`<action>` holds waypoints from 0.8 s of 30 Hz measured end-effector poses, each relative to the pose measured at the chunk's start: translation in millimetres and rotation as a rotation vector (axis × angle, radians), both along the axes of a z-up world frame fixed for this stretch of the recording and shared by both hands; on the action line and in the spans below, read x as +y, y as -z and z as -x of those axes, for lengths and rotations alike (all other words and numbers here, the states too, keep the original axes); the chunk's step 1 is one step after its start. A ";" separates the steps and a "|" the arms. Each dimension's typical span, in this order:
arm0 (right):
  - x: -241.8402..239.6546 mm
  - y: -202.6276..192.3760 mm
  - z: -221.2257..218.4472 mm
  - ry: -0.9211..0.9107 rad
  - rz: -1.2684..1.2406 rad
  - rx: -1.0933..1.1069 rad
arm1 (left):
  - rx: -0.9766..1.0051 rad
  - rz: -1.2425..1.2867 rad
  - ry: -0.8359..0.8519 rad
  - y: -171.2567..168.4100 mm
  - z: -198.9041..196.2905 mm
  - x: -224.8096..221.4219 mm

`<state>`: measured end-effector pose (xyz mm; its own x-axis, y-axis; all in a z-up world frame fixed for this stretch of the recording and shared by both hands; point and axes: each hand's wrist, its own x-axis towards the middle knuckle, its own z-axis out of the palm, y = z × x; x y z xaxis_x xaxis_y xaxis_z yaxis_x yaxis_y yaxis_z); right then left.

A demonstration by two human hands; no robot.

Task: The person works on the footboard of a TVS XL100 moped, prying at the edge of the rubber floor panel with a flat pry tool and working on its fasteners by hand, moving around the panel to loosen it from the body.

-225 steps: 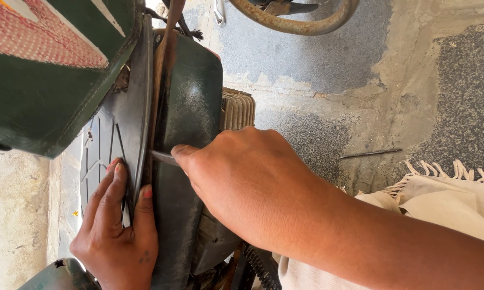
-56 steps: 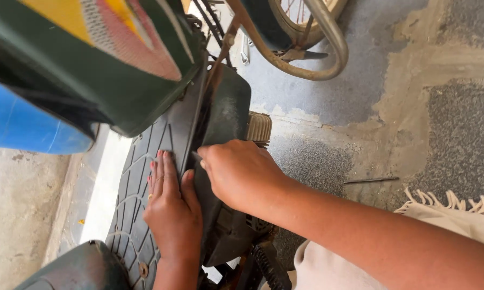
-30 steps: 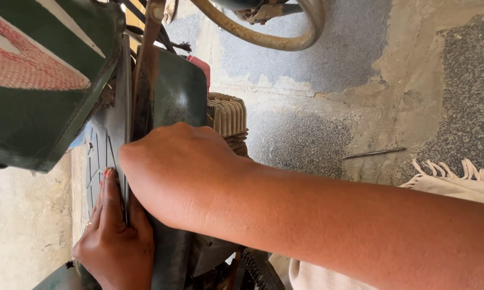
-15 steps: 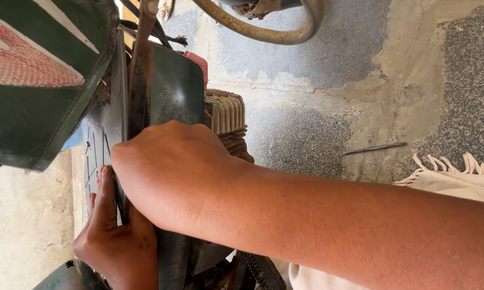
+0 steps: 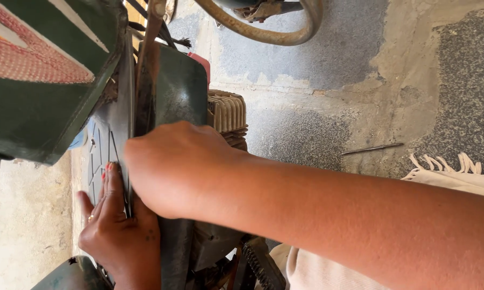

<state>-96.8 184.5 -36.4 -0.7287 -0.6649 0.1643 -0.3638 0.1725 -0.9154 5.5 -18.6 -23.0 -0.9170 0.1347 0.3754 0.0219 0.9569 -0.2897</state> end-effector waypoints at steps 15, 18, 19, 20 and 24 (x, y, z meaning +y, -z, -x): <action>2.5 29.1 -20.6 0.135 0.099 -0.223 | 0.032 0.101 0.003 7.5 -5.7 -13.3; -2.4 29.8 -16.6 0.075 0.098 -0.302 | 0.025 0.054 0.000 3.3 -2.5 -3.4; -2.4 31.7 -17.4 0.085 0.117 -0.264 | 0.033 0.019 0.006 4.1 -3.2 -4.3; -2.0 33.7 -17.7 0.097 0.136 -0.225 | 0.042 -0.015 0.014 5.1 -2.8 -5.1; 3.6 29.5 -20.1 0.132 0.087 -0.185 | 0.030 -0.001 -0.009 7.8 -6.3 -14.2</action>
